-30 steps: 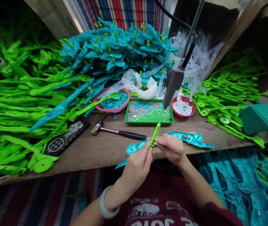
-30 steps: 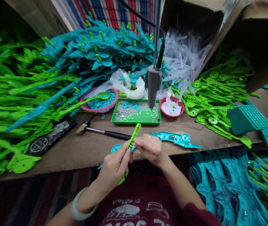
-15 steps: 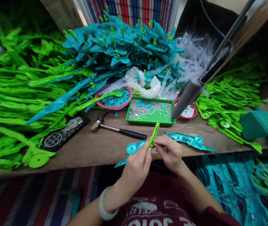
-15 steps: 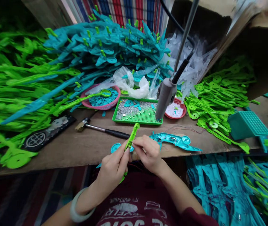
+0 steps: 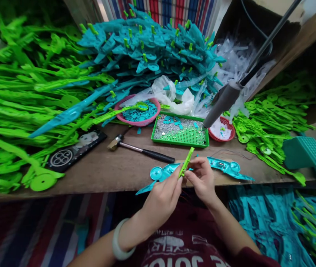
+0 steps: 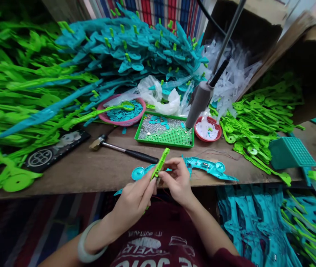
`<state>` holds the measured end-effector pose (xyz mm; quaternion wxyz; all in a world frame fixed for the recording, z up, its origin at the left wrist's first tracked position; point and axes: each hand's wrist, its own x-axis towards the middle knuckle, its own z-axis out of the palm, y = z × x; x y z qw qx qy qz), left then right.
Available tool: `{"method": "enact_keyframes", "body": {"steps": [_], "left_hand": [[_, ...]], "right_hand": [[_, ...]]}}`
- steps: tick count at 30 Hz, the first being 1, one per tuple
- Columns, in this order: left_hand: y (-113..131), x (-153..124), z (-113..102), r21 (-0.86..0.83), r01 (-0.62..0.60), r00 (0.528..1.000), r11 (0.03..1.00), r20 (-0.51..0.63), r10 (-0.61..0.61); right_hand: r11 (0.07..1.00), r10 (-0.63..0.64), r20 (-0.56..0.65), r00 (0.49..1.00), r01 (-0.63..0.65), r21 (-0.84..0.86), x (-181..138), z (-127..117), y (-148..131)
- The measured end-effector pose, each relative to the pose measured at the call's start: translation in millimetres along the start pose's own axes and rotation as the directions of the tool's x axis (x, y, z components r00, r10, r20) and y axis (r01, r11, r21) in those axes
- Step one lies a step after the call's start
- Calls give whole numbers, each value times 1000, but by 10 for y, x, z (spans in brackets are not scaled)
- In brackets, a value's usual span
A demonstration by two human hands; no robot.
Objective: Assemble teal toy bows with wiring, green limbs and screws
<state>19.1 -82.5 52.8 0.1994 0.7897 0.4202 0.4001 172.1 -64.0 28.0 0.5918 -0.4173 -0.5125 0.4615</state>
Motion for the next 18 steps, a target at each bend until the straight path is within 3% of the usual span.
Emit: {"method": "enact_keyframes", "body": {"steps": [2, 8, 11, 16, 18], "left_hand": [[-7, -13, -10, -58, 18, 1000, 998, 9, -18], [6, -42, -18, -250, 150, 989, 956, 58, -139], [19, -50, -51, -229, 127, 992, 965, 56, -117], [5, -81, -135, -119, 33, 999, 992, 25, -30], [-7, -87, -158, -157, 47, 998, 986, 51, -40]], "right_hand": [[999, 47, 7, 999, -47, 20, 7, 7, 1], [984, -86, 90, 992, 99, -151, 16, -1, -7], [981, -79, 92, 993, 94, -171, -14, 13, -30], [1000, 28, 143, 989, -30, 9, -33, 48, -7], [1000, 18, 150, 989, -19, 5, -38, 63, -9]]}}
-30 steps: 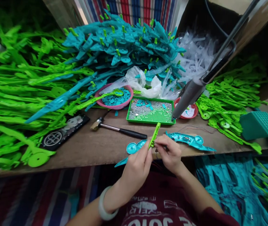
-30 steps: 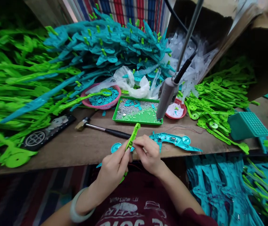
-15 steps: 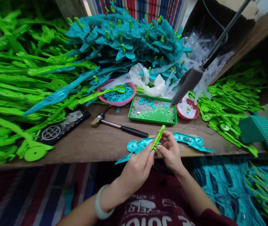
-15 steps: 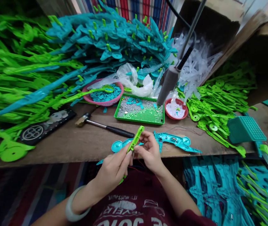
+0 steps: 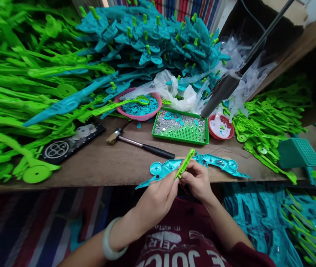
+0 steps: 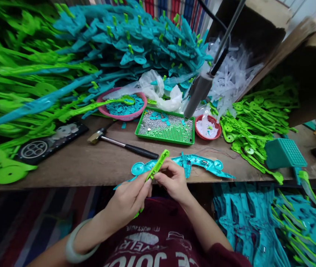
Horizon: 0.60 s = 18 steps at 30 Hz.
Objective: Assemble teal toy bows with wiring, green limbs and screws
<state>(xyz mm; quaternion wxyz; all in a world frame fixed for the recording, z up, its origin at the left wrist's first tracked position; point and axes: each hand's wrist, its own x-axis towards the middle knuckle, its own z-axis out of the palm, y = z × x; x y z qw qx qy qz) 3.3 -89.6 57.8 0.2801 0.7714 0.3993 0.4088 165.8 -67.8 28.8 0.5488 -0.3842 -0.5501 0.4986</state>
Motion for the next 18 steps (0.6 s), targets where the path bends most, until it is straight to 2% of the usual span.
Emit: {"method": "enact_keyframes", "body": {"steps": [2, 4, 7, 11, 15, 18], "left_hand": [[-1, 1, -5, -132, 87, 995, 987, 59, -80], [11, 2, 12, -259, 180, 983, 949, 88, -162], [57, -16, 59, -314, 204, 979, 927, 45, -201], [128, -68, 103, -286, 185, 980, 940, -13, -197], [140, -90, 120, -359, 258, 962, 897, 10, -272], [111, -82, 126, -369, 256, 961, 893, -5, -277]], "right_hand": [[985, -96, -47, 994, 88, -150, -13, 26, -34], [921, -218, -91, 972, 174, -348, -38, 69, -91], [819, -341, -101, 935, 243, -519, -86, 145, -160], [746, -460, -95, 883, 327, -581, -132, 192, -149], [794, -416, -131, 900, 289, -534, -129, 167, -137], [774, -417, -58, 907, 320, -546, -99, 140, -198]]}}
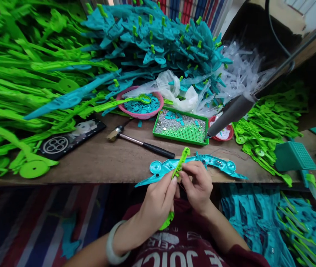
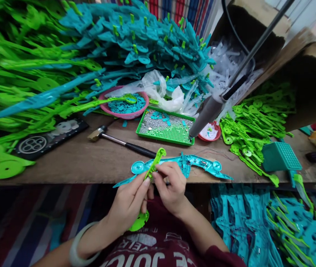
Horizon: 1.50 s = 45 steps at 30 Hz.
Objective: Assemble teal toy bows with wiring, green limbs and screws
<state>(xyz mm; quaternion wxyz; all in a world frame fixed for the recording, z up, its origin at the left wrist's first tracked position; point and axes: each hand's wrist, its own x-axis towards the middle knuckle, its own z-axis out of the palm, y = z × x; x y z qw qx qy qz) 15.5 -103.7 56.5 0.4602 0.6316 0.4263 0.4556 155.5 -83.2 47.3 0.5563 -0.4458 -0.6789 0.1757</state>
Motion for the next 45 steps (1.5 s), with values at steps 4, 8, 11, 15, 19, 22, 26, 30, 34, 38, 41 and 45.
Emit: {"method": "enact_keyframes", "body": {"steps": [4, 8, 11, 15, 19, 22, 26, 30, 34, 38, 41, 45], "left_hand": [[-29, 9, -20, 12, 7, 1000, 1000, -6, -7], [-36, 7, -44, -91, 122, 991, 988, 67, -117], [-23, 18, -56, -110, 169, 983, 979, 86, -160], [-4, 42, -71, 62, 74, 996, 995, 54, -77], [-20, 67, -82, 243, -71, 997, 967, 37, 64], [-36, 85, -88, 267, -115, 993, 957, 61, 102], [-27, 91, -109, 214, -110, 991, 971, 95, 92], [14, 71, -142, 188, -81, 993, 979, 101, 63], [38, 34, -148, 216, -142, 989, 966, 70, 129], [8, 8, -119, 251, -213, 977, 944, 34, 212], [-22, -3, -95, 180, -147, 989, 973, 5, 149], [-25, -29, -85, 15, 0, 1000, 1000, -7, 0]], "right_hand": [[998, -61, 80, 995, 63, -23, 86, -70, -33], [991, -125, 151, 981, 131, -29, 131, -100, 20], [981, -181, 177, 967, 190, -33, 146, -102, 90], [987, -156, 196, 968, 159, -2, 145, -115, 142], [978, 92, 212, 973, -128, 163, 74, -95, 150], [756, 397, 295, 869, -491, 433, 7, -47, 174], [681, 426, 392, 815, -574, 455, -4, -33, 204], [822, 361, 355, 862, -474, 316, 2, -49, 183], [799, 375, 305, 875, -472, 372, -55, -8, 155], [773, 385, 324, 864, -494, 398, -76, 14, 85], [831, 419, 232, 878, -474, 292, -49, 9, -12], [714, 534, 215, 817, -573, 403, 15, 12, -76]]}}
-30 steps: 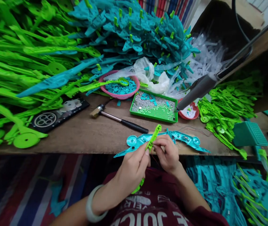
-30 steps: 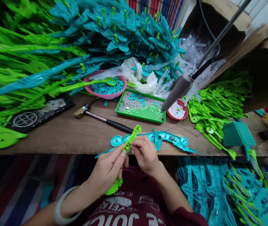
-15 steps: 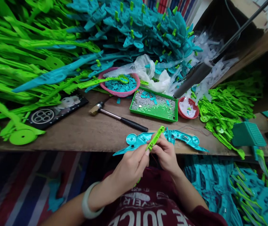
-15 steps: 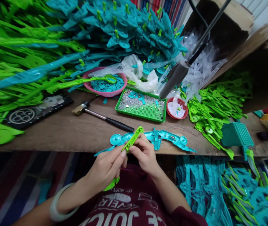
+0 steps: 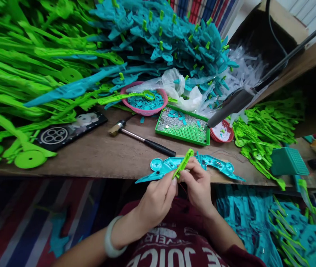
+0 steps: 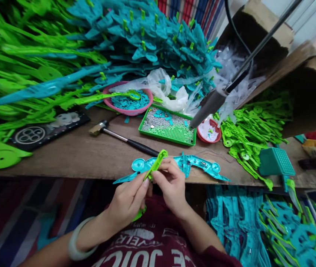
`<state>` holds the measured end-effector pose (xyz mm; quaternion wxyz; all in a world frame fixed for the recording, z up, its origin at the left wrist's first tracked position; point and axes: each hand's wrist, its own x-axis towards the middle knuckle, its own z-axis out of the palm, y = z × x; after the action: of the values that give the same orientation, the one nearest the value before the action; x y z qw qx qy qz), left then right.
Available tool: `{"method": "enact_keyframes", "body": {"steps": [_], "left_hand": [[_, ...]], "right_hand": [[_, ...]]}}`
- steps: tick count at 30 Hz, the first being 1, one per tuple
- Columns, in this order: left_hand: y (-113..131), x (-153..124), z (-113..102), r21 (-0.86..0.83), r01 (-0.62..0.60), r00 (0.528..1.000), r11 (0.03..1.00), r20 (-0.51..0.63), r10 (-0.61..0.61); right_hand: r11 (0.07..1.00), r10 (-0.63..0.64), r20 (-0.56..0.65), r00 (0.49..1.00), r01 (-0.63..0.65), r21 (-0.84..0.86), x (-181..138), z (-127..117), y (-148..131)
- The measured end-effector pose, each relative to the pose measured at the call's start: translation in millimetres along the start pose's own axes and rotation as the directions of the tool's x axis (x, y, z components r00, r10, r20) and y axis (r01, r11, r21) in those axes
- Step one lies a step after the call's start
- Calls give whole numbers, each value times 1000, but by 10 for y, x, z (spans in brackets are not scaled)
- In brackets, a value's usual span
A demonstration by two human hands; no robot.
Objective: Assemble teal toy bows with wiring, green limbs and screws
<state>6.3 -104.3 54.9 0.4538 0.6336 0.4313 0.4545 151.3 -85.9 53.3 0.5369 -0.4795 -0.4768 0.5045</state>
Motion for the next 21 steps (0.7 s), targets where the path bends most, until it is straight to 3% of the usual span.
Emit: {"method": "enact_keyframes", "body": {"steps": [2, 5, 10, 13, 17, 19, 21], "left_hand": [[12, -7, -5, -159, 157, 987, 975, 70, -147], [25, 1, -10, -363, 382, 924, 850, 166, -345], [27, 35, -7, -483, 507, 856, 714, 182, -484], [22, 82, -37, -436, 473, 876, 765, 139, -462], [-70, 218, -210, -178, 285, 958, 942, 38, -283], [-146, 284, -385, -77, 236, 972, 969, 7, -236], [-204, 315, -616, -105, 278, 959, 955, -24, -282]], "right_hand": [[984, 117, 51, 992, -123, 128, 43, 7, -18], [952, 224, 85, 971, -237, 194, 119, 34, -37], [956, 271, 146, 951, -284, 77, 211, 106, -70], [974, 227, 188, 956, -222, -46, 287, 120, -75], [966, 69, 249, 966, -2, -259, 506, 177, -67], [924, 1, 374, 928, 143, -356, 639, 226, -91], [888, -30, 494, 869, 250, -386, 734, 243, -144]]}}
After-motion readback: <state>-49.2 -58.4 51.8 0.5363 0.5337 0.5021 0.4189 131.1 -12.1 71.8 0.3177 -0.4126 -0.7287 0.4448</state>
